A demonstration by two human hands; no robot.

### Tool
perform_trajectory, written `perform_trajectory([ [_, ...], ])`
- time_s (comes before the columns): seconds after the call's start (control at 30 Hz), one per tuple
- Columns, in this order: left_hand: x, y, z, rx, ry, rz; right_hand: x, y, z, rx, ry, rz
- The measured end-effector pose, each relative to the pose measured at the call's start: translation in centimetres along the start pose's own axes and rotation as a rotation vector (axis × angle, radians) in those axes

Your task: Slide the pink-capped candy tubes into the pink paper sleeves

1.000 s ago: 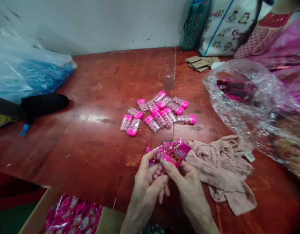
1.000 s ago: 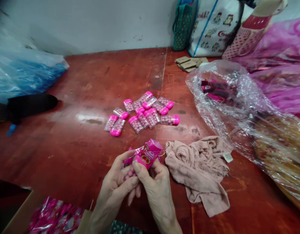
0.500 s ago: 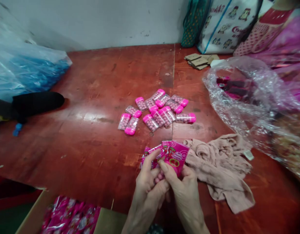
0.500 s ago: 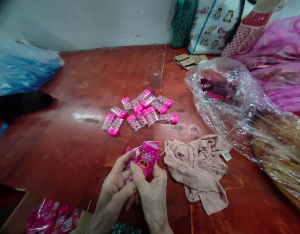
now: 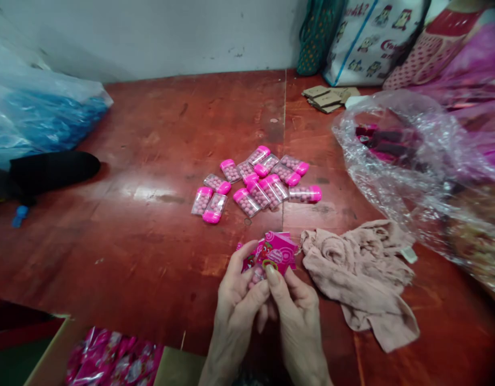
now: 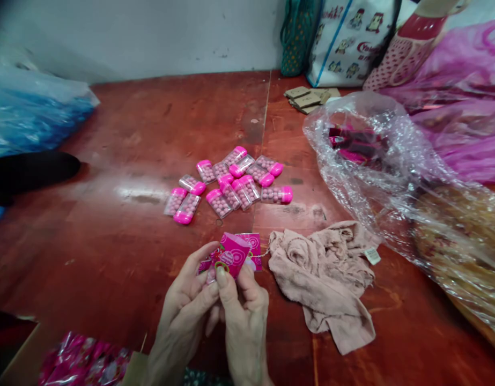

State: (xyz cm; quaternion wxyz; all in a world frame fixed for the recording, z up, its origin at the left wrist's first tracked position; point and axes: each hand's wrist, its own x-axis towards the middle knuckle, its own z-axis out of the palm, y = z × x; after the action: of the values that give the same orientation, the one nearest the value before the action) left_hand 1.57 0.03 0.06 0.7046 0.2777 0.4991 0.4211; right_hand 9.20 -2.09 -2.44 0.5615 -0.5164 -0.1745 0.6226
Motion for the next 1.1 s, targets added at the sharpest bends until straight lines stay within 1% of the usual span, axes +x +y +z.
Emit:
perform_trajectory([
  [0.1,0.6,-0.5,-0.6,-0.011,-0.034,-0.035,0.9,-0.9,-0.7,0.015,-0.133,0.033],
  [0.17,0.9,-0.7,-1.0,-0.007,-0.014,-0.035,1.4,-2.0,-1.3,-0.075,-0.180,0.018],
  [0.23,1.1,-0.7,-1.1,0.007,0.007,-0.011,1.5,-3.0,-1.7,-0.231,-0.218,-0.064],
  [0.3,1.3,-0.4,-0.9,-0.025,0.005,0.005,1.4,-3.6,-1.8,-0.388,-0.237,-0.192],
  [0.37,1.5,0.1,-0.5,-0.117,0.034,-0.010,1.1,-3.6,-1.7,-0.529,-0.190,-0.333],
  [0.5,1.9,0.9,0.0,-0.300,0.137,-0.067,0.8,-2.3,-1.3,-0.767,-0.029,-0.595],
  [0.57,2.0,1.0,-0.1,-0.335,0.154,-0.106,0.8,-1.6,-1.0,-0.794,-0.014,-0.725],
  [0.63,1.8,1.0,-0.2,-0.352,0.162,-0.132,0.8,-1.3,-0.7,-0.782,-0.033,-0.806],
  [0.7,1.5,0.8,-0.2,-0.381,0.157,-0.122,0.8,-1.3,-0.4,-0.768,-0.046,-0.818],
  [0.87,0.8,0.4,0.3,-0.457,0.104,-0.119,0.8,-1.6,-0.2,-0.734,-0.032,-0.775],
  [1.1,1.2,-0.1,0.0,-0.430,0.051,-0.092,1.1,-1.2,-0.2,-0.738,-0.015,-0.733],
])
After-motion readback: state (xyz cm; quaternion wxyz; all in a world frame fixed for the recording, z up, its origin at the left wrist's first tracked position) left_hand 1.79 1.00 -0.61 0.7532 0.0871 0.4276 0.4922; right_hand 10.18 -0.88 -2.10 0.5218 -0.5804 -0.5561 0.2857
